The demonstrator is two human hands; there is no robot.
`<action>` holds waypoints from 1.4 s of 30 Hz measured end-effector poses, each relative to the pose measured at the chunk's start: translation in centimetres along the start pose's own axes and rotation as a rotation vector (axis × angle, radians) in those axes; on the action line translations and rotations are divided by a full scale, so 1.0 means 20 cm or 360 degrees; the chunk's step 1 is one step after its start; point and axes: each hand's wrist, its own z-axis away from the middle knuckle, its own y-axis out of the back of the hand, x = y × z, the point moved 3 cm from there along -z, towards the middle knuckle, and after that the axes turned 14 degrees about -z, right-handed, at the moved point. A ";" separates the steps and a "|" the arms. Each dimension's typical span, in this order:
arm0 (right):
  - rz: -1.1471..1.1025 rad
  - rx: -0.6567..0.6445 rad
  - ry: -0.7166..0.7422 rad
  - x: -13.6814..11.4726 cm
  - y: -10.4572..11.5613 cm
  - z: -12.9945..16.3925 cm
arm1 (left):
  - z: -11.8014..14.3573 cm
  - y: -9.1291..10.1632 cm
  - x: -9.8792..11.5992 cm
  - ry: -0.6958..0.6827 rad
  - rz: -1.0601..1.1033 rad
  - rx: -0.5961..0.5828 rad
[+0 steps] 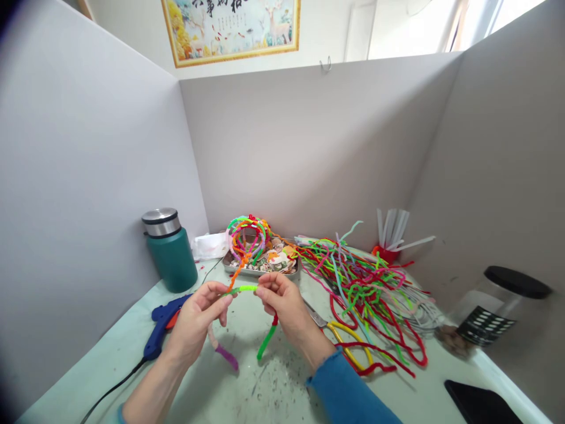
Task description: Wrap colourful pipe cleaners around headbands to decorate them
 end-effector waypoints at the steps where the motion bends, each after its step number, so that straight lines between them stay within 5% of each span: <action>1: 0.0006 -0.0007 -0.0002 0.00 0.00 0.00 | 0.00 0.00 0.00 0.0010 0.0001 0.0007; 12: 0.0222 -0.0005 0.0030 0.02 0.01 -0.01 | 0.00 -0.01 0.02 -0.0308 -0.0360 0.0016; 23: 0.0345 -0.0052 0.0064 0.03 0.00 -0.01 | 0.01 0.00 0.02 -0.0666 -0.0909 0.0282; 30: 0.0469 -0.0142 0.0188 0.01 -0.01 0.00 | 0.01 0.00 0.02 -0.0689 -0.0969 0.0295; 42: 0.0358 -0.0160 0.0011 0.01 0.03 0.00 | 0.03 -0.01 0.03 -0.0868 -0.0945 0.0233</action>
